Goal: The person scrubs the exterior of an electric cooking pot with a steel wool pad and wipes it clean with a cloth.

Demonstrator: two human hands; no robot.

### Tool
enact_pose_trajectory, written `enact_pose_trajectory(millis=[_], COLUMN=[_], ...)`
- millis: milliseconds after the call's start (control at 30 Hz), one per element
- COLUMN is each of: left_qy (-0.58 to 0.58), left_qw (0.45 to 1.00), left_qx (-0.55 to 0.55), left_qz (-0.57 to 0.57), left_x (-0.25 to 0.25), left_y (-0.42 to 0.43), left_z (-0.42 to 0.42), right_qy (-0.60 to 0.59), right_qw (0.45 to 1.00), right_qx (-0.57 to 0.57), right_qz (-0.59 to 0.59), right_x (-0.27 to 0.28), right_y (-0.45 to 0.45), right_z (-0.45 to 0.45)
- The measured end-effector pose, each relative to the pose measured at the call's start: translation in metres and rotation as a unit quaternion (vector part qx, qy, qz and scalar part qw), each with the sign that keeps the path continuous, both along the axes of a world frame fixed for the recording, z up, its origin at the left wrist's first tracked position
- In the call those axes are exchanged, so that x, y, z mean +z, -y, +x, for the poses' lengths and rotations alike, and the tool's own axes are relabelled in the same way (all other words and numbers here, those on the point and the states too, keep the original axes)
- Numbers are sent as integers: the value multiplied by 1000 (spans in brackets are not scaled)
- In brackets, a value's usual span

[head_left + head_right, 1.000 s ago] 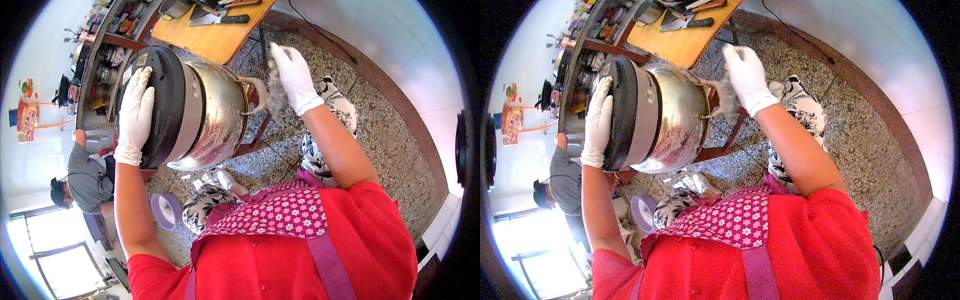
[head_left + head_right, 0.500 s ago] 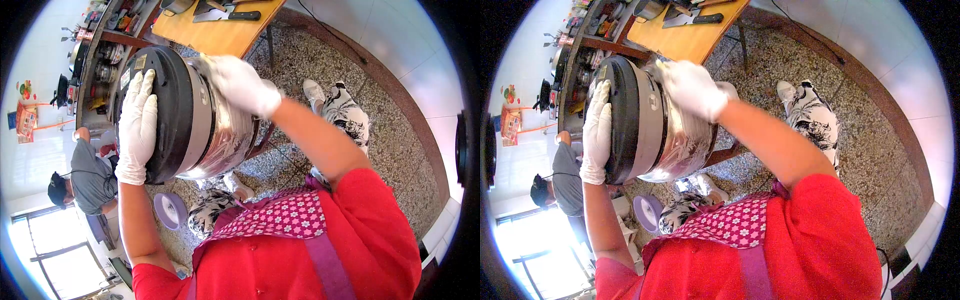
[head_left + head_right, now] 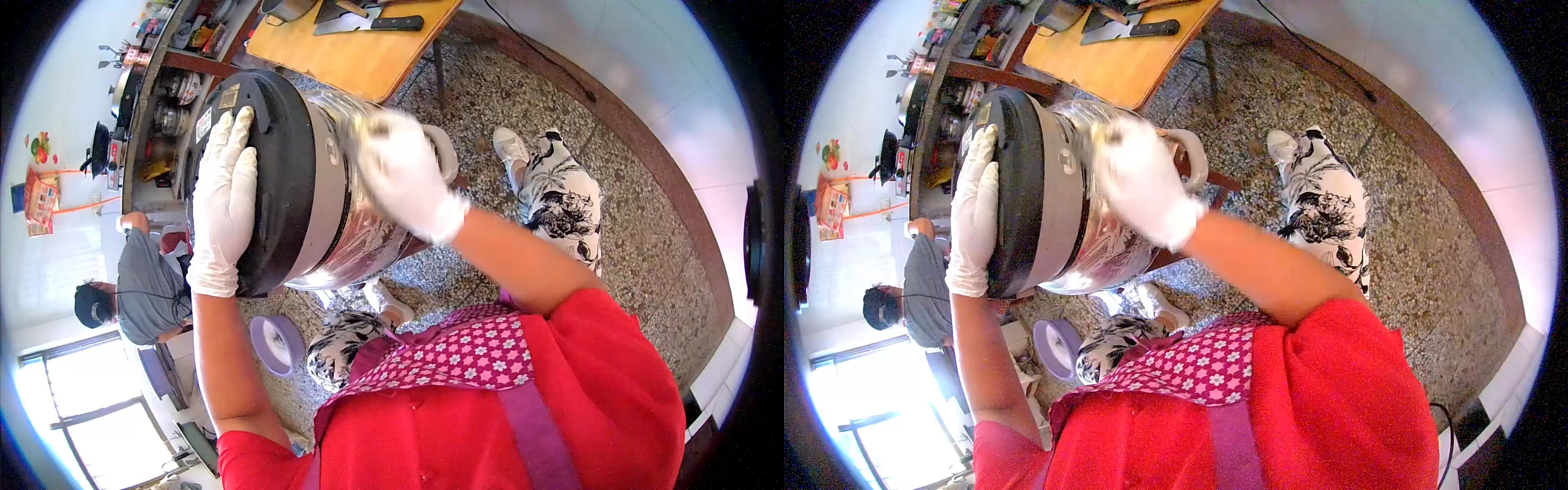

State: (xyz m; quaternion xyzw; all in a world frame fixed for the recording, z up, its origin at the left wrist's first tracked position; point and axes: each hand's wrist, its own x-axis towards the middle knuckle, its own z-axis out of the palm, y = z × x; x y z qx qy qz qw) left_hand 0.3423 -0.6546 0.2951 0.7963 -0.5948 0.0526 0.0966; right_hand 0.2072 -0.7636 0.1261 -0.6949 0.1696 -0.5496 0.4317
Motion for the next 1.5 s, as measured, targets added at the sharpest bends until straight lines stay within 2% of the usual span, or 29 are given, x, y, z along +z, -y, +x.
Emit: enact_pose_trajectory(millis=[33, 67, 100, 133, 167, 233, 300, 367, 433, 500, 633, 767, 800, 833, 900, 967, 1033, 1133, 1233, 1333, 1433, 1500], left_qy=[2, 11, 21, 18, 18, 15, 18, 24, 11, 6, 5, 2, 2, 0, 5, 0, 4, 7, 6, 6, 11, 6], left_qw=[1000, 1000, 1000, 1000, 1000, 1000, 1000, 1000, 1000, 1000, 1000, 1000, 1000, 1000, 1000, 1000, 1000, 1000, 1000, 1000, 1000, 1000], left_qx=[1, -1, -4, -5, -5, 1, 3, 6, -6, -9, -6, 8, 0, -1, -2, 2, -2, 4, -7, 3, -9, -15], left_qz=[-2, 4, 11, 5, 5, 5, 5, 6, -1, -1, -2, -2, -4, -4, -6, -8, 1, -1, 4, -1, -5, -8], left_x=[0, 1, 0, -1, -2, -3, -3, -2, 0, 2, 0, -2, -2, -3, -3, 0, 4, 3, 2, -2, -3, -3], left_y=[1, 0, 1, 2, 4, 5, 6, 4, 1, 2, 3, 5, 5, 5, 4, 2, 2, 2, 4, 5, 6, 5], left_z=[-1, -1, -1, -2, -3, -5, -5, -1, 4, 3, 2, -4, -4, -4, -4, -2, -1, -1, -3, -5, -4, 1], right_qy=[-2, -120, -228, -256, -154, -87, -151, -111, -89, -69, -75, -209, -172, -205, -218, -121, -36, -5, -106, -196, -192, -98], right_qw=[999, 992, 956, 948, 968, 966, 967, 989, 993, 994, 992, 951, 964, 945, 953, 979, 991, 990, 991, 947, 954, 985], right_qx=[-30, 41, 167, 172, 174, 211, 200, 81, 78, 83, 102, 213, 201, 243, 203, 164, 125, 130, 82, 223, 207, 145], right_qz=[40, -16, 73, 79, 100, 122, 36, -61, 13, -4, -17, 84, 17, 78, 51, 19, 40, 60, 1, 123, 97, 9], right_x=[-6, 2, 15, 11, 7, -1, -1, 6, 7, -4, 17, 25, 11, 26, 28, 20, 11, 8, 14, 25, 25, 24], right_y=[21, 50, 77, 92, 93, 90, 76, 34, -13, -38, 21, 94, 99, 92, 71, 36, -5, -6, 54, 95, 81, 47], right_z=[25, 35, 46, 65, 73, 74, 44, 2, -27, -37, 1, 59, 73, 52, 24, -8, -26, -21, 28, 58, 39, 10])
